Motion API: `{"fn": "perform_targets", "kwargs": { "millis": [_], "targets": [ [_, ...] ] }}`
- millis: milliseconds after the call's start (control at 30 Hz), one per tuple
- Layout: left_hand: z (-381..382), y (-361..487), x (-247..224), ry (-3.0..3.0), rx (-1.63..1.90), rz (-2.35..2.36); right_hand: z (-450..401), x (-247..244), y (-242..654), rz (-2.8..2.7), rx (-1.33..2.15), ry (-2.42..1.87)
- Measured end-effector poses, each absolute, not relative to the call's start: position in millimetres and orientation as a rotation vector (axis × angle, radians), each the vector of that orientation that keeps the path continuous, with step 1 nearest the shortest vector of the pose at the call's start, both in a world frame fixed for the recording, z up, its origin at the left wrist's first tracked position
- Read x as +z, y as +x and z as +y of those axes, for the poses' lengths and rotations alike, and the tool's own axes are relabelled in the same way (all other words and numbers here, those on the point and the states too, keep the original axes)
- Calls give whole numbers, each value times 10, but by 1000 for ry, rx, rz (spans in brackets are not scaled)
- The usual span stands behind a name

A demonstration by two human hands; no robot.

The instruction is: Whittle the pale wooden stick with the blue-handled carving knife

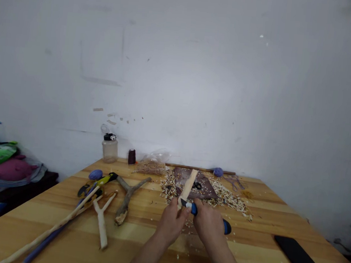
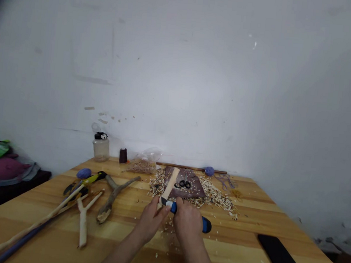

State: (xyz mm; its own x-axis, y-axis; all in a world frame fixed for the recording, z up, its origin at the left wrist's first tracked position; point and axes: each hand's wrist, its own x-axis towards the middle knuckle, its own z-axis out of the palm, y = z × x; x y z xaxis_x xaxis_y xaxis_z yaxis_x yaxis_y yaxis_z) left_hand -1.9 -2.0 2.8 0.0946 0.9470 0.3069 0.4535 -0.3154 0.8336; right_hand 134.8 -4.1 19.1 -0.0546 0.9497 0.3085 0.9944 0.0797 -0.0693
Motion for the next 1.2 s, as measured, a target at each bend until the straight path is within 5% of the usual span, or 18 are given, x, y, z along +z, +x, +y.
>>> {"fn": "perform_targets", "kwargs": {
  "millis": [700, 1000, 1200],
  "targets": [
    [-8, 30, 6, 1786, 1143, 1557, 37, 100, 1280, -1954, -366, -1973],
    [49, 81, -98, 1449, 1237, 1200, 182, 12, 1358, -1943, 520, -1480],
    [6, 60, -45, 1499, 1275, 1152, 139, 29, 1419, -1945, 274, -1589]
  ]
}}
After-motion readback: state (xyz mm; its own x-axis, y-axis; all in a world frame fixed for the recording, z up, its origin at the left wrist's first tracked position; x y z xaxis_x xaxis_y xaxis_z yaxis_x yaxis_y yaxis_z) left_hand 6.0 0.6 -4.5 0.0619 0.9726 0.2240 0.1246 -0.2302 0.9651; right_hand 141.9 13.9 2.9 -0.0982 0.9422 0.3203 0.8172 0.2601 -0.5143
